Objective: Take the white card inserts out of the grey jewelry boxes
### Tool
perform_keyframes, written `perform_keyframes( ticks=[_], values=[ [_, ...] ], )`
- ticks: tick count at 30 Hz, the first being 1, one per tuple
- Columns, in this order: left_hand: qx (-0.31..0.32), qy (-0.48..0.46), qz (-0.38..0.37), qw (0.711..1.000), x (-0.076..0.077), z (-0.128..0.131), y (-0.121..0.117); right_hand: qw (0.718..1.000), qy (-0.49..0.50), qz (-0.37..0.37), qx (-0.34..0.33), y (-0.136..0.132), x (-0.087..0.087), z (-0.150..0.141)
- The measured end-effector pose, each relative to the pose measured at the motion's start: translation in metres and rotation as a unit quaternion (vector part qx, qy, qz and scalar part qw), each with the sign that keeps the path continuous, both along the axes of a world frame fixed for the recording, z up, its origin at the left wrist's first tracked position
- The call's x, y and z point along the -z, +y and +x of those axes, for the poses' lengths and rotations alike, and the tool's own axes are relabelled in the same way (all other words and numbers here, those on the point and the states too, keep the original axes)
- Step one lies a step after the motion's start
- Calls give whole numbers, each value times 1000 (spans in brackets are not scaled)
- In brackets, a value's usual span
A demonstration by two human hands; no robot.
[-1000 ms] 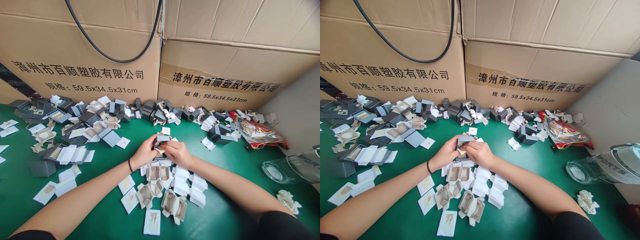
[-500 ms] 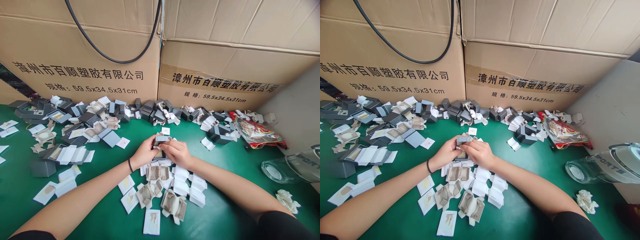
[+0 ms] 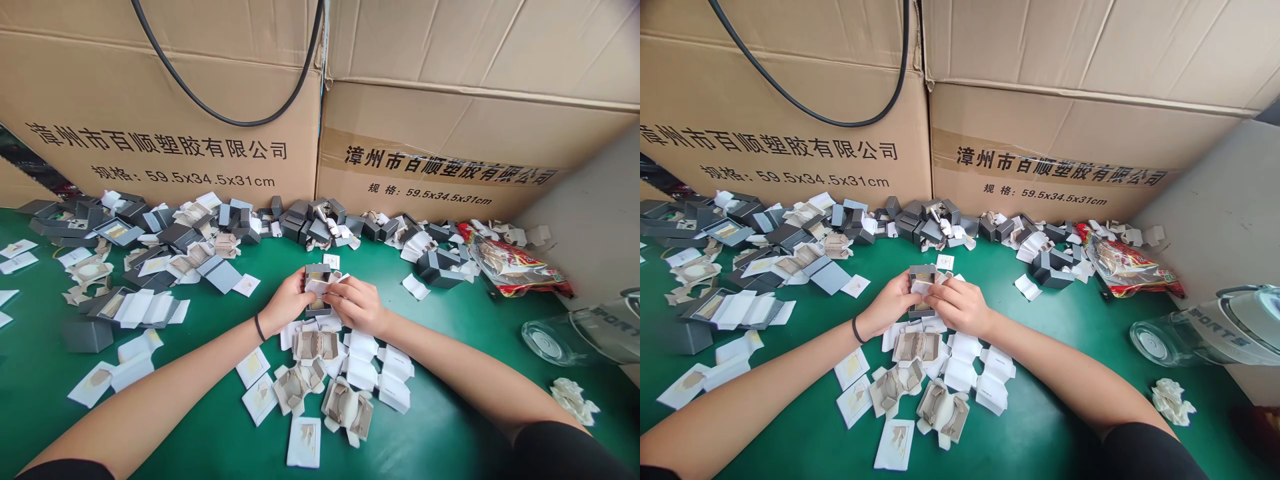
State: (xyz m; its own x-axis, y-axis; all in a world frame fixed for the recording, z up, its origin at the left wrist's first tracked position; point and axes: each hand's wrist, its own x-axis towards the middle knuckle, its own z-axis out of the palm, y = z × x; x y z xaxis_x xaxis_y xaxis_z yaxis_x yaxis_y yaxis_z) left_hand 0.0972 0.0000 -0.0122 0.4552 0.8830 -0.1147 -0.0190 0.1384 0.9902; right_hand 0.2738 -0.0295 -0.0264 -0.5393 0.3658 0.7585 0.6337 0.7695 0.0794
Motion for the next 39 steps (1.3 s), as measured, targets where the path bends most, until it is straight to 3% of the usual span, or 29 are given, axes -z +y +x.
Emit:
perform_keyframes(
  ticks=[9, 16, 23, 39],
  values=[
    [-7, 31, 39, 999, -5, 0, -1, 986, -45, -132, 88, 5, 3, -2],
    [-7, 47, 75, 996, 1, -2, 0, 984, -43, -156, 77, 5, 3, -1],
    [3, 59, 90, 994, 1, -2, 0, 964, -85, -248, 40, 8, 5, 2],
    [17, 29, 56, 998, -2, -3, 1, 960, -98, -257, 49, 6, 2, 1]
  ],
)
